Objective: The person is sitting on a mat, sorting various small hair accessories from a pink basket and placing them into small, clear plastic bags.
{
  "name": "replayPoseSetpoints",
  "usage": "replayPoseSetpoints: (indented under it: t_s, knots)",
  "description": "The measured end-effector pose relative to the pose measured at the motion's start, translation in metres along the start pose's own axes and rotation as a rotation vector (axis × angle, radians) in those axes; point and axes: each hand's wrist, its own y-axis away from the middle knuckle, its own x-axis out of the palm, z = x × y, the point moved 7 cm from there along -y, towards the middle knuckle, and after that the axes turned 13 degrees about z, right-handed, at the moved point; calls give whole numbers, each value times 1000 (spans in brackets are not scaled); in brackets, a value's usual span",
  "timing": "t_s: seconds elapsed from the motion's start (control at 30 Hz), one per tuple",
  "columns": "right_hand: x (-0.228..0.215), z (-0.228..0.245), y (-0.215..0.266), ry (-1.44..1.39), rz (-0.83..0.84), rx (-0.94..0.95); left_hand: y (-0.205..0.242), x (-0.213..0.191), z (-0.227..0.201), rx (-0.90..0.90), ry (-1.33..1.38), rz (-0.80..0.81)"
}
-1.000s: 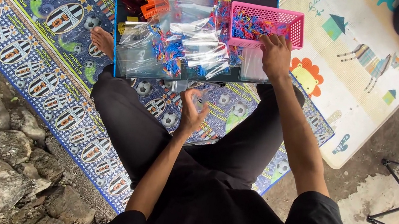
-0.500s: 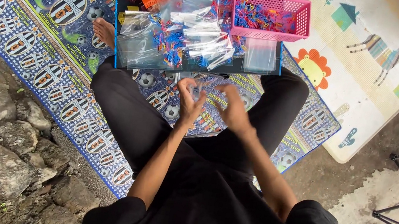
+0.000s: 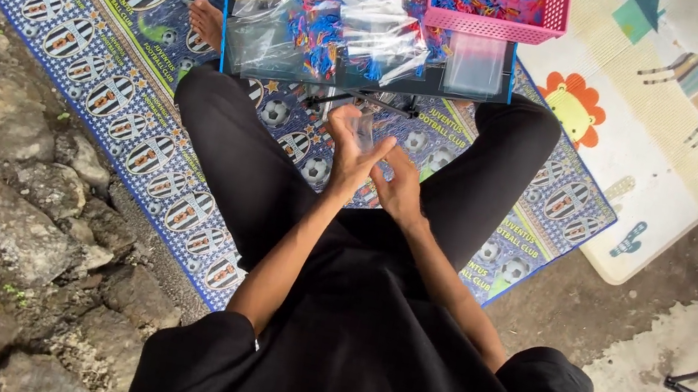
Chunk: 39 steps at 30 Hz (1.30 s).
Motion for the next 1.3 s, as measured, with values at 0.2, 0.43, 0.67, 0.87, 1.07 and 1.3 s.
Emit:
replayPoseSetpoints:
  t_s: [0.2,0.43,0.67,0.87,1.07,1.3]
  knots:
    - [-13,-21,3,-200,-107,179,5,3,-24,43,-5,114]
    - [-1,-71,16,-411,-108,306,29,-27,60,-242,-36,211]
    - [13,-81,17,-440,-28,363,25,-36,58,-213,-90,99]
    - [13,-88,17,-447,-75,360,23,-28,53,-208,-25,150]
    - [17,-79,13,-464,-49,355,25,-29,24,-164,-95,120]
    - [18,-95,18,-418,-62,351,26,-30,48,-157,-16,148]
